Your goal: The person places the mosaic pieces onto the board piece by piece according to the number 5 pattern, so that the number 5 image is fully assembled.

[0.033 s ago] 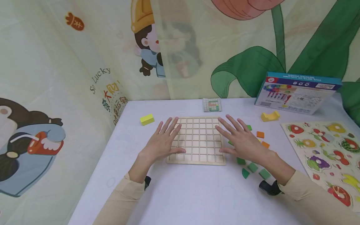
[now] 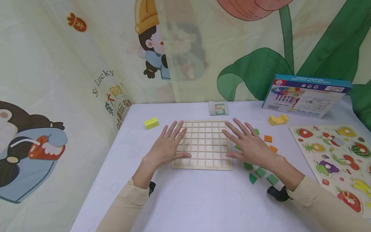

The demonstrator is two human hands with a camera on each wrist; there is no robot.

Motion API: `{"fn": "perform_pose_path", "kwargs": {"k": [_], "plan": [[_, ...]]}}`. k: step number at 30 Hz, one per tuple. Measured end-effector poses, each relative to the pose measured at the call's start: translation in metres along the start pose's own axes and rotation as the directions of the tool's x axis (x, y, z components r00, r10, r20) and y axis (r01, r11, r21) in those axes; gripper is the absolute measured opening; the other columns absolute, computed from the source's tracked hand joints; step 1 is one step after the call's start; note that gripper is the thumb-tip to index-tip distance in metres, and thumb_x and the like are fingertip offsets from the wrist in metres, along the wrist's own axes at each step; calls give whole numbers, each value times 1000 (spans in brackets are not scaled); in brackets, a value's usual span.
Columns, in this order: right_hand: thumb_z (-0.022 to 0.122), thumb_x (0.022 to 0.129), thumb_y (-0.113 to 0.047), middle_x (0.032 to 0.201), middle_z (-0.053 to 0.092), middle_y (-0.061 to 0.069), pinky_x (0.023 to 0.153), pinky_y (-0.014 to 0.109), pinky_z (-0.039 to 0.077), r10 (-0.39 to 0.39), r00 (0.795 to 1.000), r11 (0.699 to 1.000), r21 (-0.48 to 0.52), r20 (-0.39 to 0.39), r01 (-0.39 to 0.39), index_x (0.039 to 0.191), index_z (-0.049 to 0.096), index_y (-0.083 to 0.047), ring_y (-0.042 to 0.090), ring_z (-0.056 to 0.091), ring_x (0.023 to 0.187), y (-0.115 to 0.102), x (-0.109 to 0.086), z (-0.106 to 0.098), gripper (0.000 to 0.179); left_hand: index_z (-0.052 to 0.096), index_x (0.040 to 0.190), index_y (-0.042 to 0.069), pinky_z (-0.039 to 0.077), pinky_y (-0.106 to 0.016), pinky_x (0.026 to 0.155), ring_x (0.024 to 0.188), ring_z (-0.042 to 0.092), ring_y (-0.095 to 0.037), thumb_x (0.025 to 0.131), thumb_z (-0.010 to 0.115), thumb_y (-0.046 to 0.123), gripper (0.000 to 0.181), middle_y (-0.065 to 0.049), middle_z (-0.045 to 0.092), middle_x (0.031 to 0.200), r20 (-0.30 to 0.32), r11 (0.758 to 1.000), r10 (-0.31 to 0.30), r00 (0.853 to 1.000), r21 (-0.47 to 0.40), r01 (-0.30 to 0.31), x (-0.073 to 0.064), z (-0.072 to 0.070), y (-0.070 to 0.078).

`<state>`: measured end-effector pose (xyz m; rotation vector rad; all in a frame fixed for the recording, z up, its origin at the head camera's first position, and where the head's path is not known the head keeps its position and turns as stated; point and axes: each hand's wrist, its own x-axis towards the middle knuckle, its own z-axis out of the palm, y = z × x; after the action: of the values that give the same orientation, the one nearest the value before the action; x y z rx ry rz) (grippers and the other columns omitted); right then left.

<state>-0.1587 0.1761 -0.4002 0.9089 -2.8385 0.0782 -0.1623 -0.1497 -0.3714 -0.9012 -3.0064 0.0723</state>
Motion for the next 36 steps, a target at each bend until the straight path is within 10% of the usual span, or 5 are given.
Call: {"fn": "perform_pose_path", "kwargs": {"k": [20,29,36], "plan": [[67,84,-54,164,12,10,120,61,8,29,999,999,43,14,-30,152,33,-15,34,-2,151,4,-4,-10,86,17,156,9,8,-50,124,152,1,-30,87,51,67,95,-8,0,165,95,995,-63,993,-74,70,-4,-1,-12],[74,84,-37,162,15,15,117,68,6,156,988,955,252,23,-156,151,34,-11,37,3,150,36,-3,-16,82,12,155,3,15,-54,122,151,6,-38,90,57,57,96,-14,2,164,362,953,-31,932,-271,137,8,12,-37],[71,86,-34,158,25,19,110,76,9,218,966,906,339,138,-253,146,42,-7,44,11,147,72,0,-8,71,9,156,4,15,-54,122,151,3,-38,84,70,46,103,-11,0,165,456,895,-1,890,-397,205,8,19,-45]]}}
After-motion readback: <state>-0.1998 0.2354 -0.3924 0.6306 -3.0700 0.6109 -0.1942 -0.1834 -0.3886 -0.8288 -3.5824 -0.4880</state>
